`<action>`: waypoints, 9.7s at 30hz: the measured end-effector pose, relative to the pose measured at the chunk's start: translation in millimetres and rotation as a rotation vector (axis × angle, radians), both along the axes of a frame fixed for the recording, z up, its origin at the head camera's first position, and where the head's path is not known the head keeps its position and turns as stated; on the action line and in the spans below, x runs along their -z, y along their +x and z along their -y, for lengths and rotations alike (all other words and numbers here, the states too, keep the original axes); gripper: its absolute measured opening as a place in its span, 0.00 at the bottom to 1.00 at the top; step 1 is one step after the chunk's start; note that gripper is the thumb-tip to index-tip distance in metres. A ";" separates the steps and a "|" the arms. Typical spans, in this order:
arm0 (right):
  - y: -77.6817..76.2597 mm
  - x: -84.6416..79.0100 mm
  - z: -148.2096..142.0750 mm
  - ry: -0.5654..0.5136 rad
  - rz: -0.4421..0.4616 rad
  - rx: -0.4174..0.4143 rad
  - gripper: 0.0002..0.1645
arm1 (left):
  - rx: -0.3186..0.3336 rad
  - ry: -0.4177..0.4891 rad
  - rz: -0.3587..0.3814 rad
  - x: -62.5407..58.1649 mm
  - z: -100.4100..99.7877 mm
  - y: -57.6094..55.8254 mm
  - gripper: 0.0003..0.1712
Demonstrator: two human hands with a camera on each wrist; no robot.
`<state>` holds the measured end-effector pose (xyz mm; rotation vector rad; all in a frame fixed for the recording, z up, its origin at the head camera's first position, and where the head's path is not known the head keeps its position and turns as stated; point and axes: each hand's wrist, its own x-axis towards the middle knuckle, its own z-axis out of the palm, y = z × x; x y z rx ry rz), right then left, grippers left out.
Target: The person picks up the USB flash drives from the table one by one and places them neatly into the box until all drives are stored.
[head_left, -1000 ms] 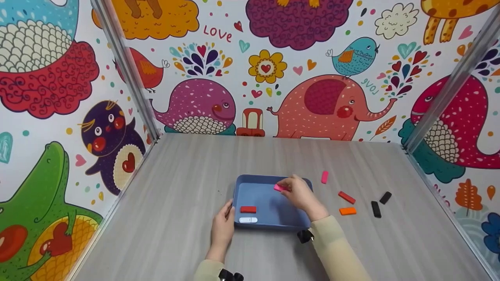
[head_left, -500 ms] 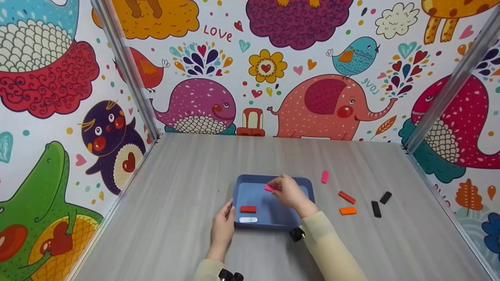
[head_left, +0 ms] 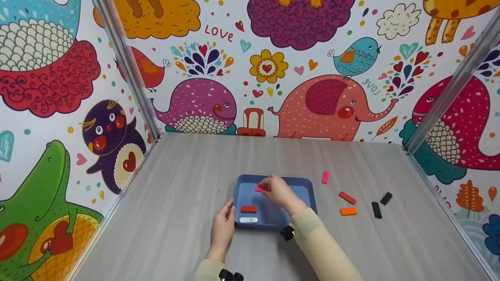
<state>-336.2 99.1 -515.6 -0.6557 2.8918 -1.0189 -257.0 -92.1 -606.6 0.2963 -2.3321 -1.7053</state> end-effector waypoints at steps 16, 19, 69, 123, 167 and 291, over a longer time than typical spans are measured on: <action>-7.2 11.1 28.0 0.050 0.039 -0.054 0.13 | 0.017 0.003 -0.020 2.7 0.5 -1.5 0.22; -7.0 13.4 30.0 0.037 0.051 -0.052 0.13 | 0.017 0.006 -0.013 2.4 0.8 -0.9 0.22; -16.9 45.5 40.8 0.043 0.028 -0.115 0.13 | 0.007 0.014 -0.020 2.6 0.4 -1.1 0.22; -10.4 21.8 4.2 0.132 0.213 -0.037 0.17 | 0.006 0.043 -0.040 3.5 -0.2 -1.8 0.22; 6.0 5.3 -49.5 0.157 0.156 0.014 0.16 | 0.005 -0.012 -0.047 3.4 0.2 -0.1 0.22; 53.5 58.3 -243.5 -0.354 0.047 1.119 0.30 | 0.010 0.016 -0.064 2.9 -0.1 -1.9 0.21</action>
